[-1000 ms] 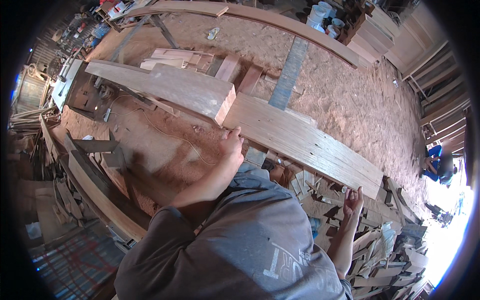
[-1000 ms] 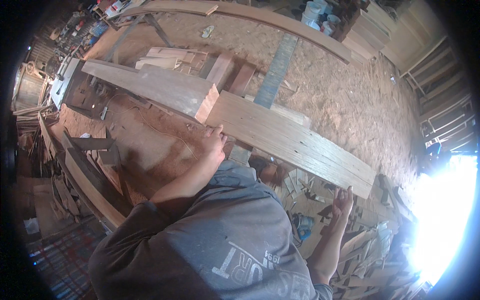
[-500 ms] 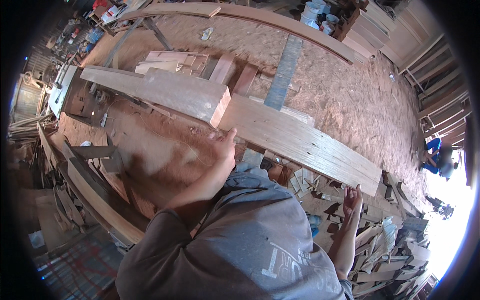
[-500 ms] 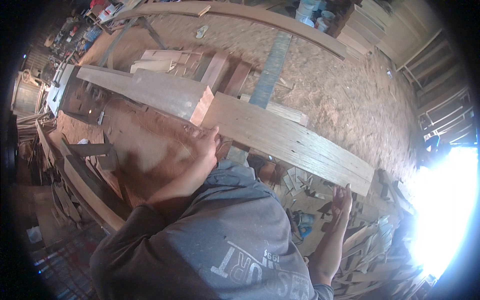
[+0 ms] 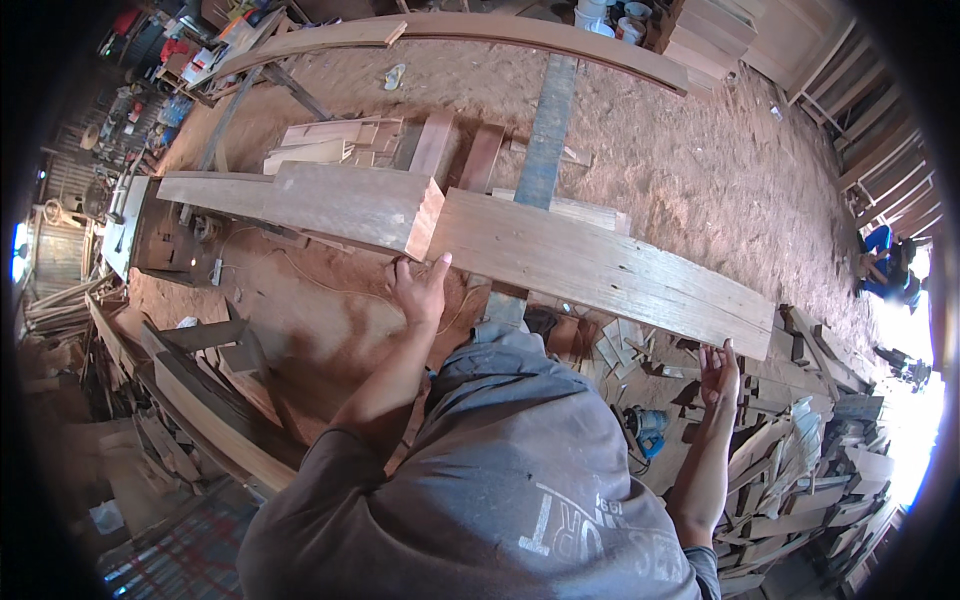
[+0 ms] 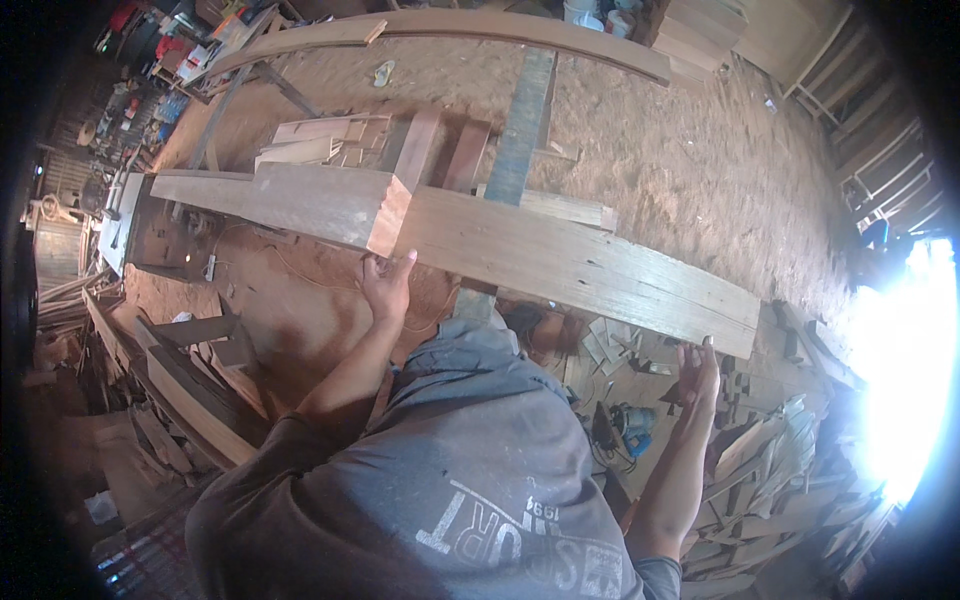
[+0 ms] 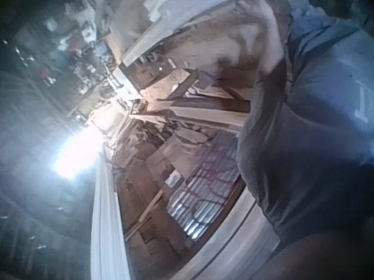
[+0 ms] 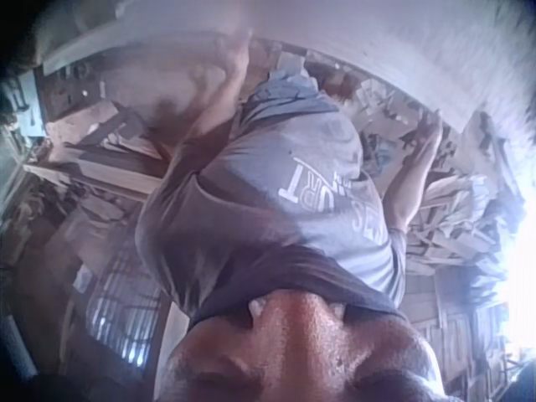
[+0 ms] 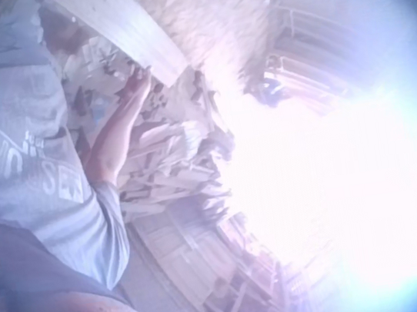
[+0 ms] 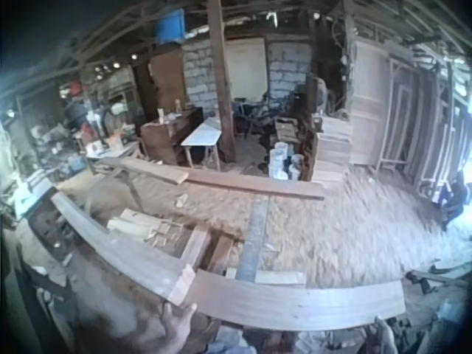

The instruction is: The person selects wooden planks, measures and marks them with a square and pencil, then uses a circular saw to cut them. The person stacks the cut pieces and repeats the process with additional planks.

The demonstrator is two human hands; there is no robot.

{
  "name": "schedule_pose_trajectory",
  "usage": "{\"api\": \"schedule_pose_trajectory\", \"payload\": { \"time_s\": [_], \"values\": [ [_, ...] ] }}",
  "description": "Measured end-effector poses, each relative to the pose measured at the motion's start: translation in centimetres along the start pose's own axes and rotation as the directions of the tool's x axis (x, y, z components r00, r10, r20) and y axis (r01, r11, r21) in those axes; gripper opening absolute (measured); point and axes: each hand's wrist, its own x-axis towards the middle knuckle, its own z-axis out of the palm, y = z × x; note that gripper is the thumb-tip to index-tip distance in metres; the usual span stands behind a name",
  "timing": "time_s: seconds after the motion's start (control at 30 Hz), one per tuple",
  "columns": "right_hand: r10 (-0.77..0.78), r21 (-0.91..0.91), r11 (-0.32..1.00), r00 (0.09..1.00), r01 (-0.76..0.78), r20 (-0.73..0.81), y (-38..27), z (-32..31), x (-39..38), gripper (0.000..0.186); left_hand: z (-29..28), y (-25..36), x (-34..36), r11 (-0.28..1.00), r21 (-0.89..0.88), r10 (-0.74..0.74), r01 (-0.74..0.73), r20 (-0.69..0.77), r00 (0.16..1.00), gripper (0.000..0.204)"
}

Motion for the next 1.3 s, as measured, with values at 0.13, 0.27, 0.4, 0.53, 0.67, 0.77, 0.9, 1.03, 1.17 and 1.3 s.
{"api": "schedule_pose_trajectory", "payload": {
  "time_s": [0.13,0.27,0.4,0.53,0.67,0.77,0.9,1.03,1.17,1.3],
  "values": [
    [0.025,-0.011,1.0,1.0,-0.026,-0.015,0.0,-0.1,0.0,0.041,0.0,-1.0,0.3,0.999,0.004,-0.039,0.039,0.049,0.998,0.073],
    [0.036,0.015,0.999,0.999,-0.036,-0.006,-0.1,0.4,-0.1,0.041,0.2,-1.9,0.5,0.999,0.034,-0.032,0.031,0.032,0.999,0.074],
    [0.02,0.025,0.999,1.0,-0.02,-0.007,0.2,0.6,-0.2,0.043,-0.4,-1.4,0.7,0.998,0.053,-0.017,0.015,0.044,0.999,0.075],
    [-0.039,-0.022,0.999,0.998,0.04,0.043,0.8,0.4,-0.4,0.08,-1.4,1.0,1.4,0.991,0.11,-0.094,0.076,0.176,0.98,0.079],
    [-0.019,0.024,1.0,1.0,0.019,0.013,1.4,-1.7,0.7,0.061,-1.5,0.4,2.7,0.974,0.226,-0.056,-0.008,0.276,0.96,0.087],
    [-0.017,0.089,0.996,0.999,0.013,0.046,1.4,-0.9,0.7,0.053,-1.3,1.2,3.6,0.972,0.234,-0.117,0.035,0.348,0.93,0.089],
    [-0.042,-0.029,0.999,0.999,0.042,0.018,0.5,0.1,0.1,0.047,-1.8,3.1,3.0,0.987,0.159,-0.074,0.03,0.28,0.957,0.086],
    [-0.15,0.209,0.963,0.982,0.172,-0.115,0.1,-0.5,0.1,0.061,-1.3,2.8,2.8,0.998,0.031,0.054,-0.062,0.2,0.978,0.087],
    [-0.132,0.366,0.921,0.991,0.132,-0.026,2.4,-2.7,2.2,0.085,-0.3,4.3,2.7,0.989,0.143,-0.009,-0.023,0.221,0.975,0.087],
    [-0.274,0.313,0.893,0.942,0.323,-0.192,2.5,1.4,1.6,0.09,-1.8,5.0,2.5,0.991,0.12,-0.085,0.055,0.266,0.96,0.09]
  ]
}}
